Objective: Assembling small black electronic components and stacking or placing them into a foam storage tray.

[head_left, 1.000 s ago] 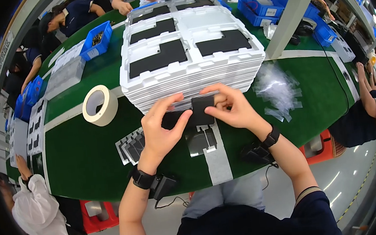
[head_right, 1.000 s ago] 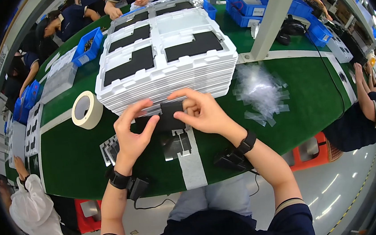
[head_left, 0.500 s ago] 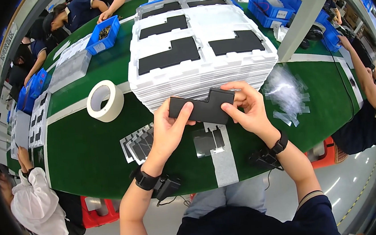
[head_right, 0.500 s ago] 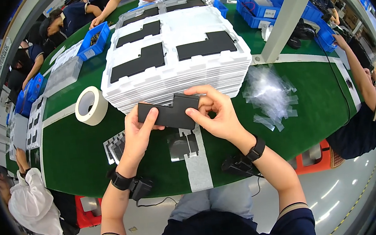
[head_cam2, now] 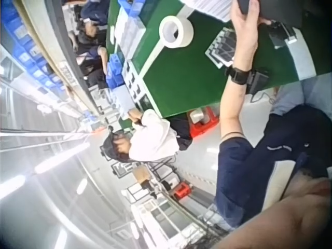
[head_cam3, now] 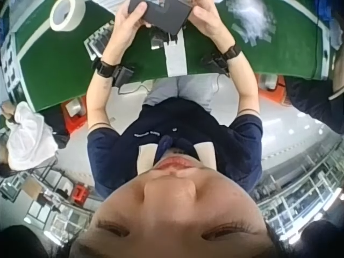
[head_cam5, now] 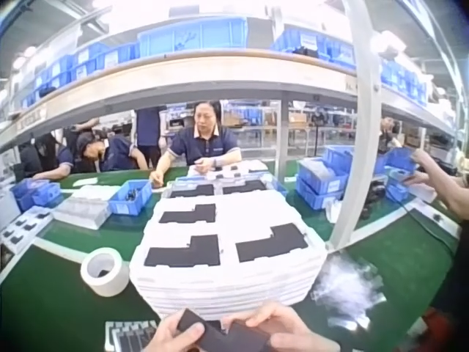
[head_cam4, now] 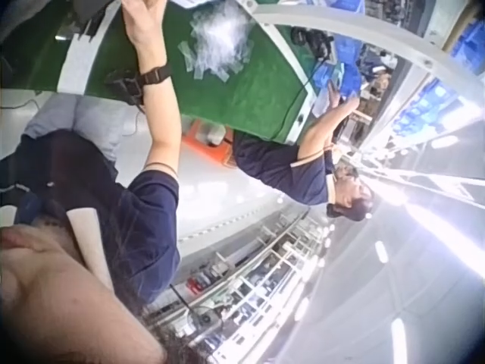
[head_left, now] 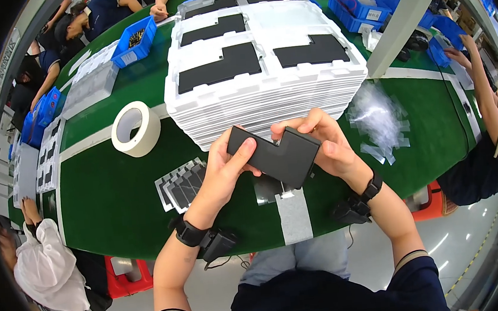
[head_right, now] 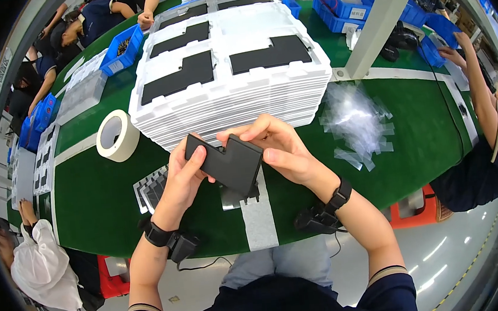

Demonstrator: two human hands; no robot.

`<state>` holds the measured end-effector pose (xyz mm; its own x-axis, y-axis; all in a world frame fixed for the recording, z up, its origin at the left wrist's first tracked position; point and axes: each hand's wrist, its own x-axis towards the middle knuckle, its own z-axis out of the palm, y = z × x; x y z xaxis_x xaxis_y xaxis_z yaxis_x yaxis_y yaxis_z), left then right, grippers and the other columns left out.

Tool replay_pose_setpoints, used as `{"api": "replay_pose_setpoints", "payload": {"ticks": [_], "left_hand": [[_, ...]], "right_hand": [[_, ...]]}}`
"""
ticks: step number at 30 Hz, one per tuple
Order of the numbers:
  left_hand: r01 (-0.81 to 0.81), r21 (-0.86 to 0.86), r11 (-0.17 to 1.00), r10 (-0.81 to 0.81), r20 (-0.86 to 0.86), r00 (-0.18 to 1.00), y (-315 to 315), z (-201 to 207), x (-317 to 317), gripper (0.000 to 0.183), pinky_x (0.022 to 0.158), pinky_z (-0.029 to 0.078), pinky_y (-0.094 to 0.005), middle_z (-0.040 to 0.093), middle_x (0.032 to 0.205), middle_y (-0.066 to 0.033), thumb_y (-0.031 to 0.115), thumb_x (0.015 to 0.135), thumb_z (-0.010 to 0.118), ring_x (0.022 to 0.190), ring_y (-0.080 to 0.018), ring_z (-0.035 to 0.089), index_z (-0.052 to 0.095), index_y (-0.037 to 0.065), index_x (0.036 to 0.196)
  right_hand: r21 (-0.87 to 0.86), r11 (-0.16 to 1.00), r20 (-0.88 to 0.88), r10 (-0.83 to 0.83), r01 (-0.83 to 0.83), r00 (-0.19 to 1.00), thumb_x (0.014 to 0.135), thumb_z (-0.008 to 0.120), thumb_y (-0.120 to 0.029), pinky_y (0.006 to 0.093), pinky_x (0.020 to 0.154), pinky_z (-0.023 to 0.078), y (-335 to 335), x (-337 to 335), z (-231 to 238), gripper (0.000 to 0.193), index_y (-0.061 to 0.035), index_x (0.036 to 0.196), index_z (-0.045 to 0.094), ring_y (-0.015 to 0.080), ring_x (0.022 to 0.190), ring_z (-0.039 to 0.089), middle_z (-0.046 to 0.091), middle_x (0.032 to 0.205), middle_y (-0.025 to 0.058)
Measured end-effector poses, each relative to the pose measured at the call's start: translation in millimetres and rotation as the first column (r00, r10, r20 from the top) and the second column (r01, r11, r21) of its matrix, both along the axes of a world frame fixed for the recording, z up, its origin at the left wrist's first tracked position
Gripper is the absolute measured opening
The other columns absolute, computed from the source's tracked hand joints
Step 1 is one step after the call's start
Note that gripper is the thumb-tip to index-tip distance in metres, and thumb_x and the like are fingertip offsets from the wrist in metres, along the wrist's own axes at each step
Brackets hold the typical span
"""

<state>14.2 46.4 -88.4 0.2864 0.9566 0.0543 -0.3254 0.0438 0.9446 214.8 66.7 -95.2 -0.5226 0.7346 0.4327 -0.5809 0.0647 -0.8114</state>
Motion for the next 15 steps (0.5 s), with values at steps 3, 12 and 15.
{"api": "replay_pose_setpoints", "payload": {"ticks": [3,12,15], "left_hand": [[0.073,-0.04,0.997,-0.071,0.039,0.997,1,-2,-1,0.021,0.051,0.048,-0.0207,0.056,0.075,-0.0036,0.023,0.087,0.054,0.061,-0.0093,0.056,0.049,0.004,0.086],[0.009,-0.004,1.0,-0.01,-0.518,0.855,5,-4,4,0.024,0.051,0.042,-0.019,0.06,0.082,-0.0041,0.022,0.085,0.056,0.059,-0.0083,0.054,0.057,0.002,0.098],[0.187,0.3,0.935,0.097,-0.727,0.679,4,-11,2,0.016,0.051,0.041,-0.0207,0.059,0.076,-0.0046,0.011,0.075,0.065,0.056,-0.0086,0.051,0.061,0.002,0.087]], "right_hand": [[-0.048,0.999,0.033,0.02,-0.019,0.999,0.077,0.064,-0.035,0.0405,0.091,0.04,-1,1,0,0.036,-0.011,0.098,0.048,0.0287,0.107,0.05,0.047,0.118,0.0233],[0.323,0.937,0.425,-0.27,0.134,0.864,0.067,0.074,-0.018,0.0362,0.086,0.043,-17,30,32,0.038,-0.0053,0.092,0.05,0.0262,0.1,0.055,0.058,0.103,0.0166],[0.688,0.721,0.678,-0.596,-0.084,0.43,0.063,0.072,-0.012,0.0334,0.077,0.044,-36,40,47,0.041,-0.0066,0.098,0.052,0.0251,0.093,0.054,0.058,0.093,0.0099]]}}
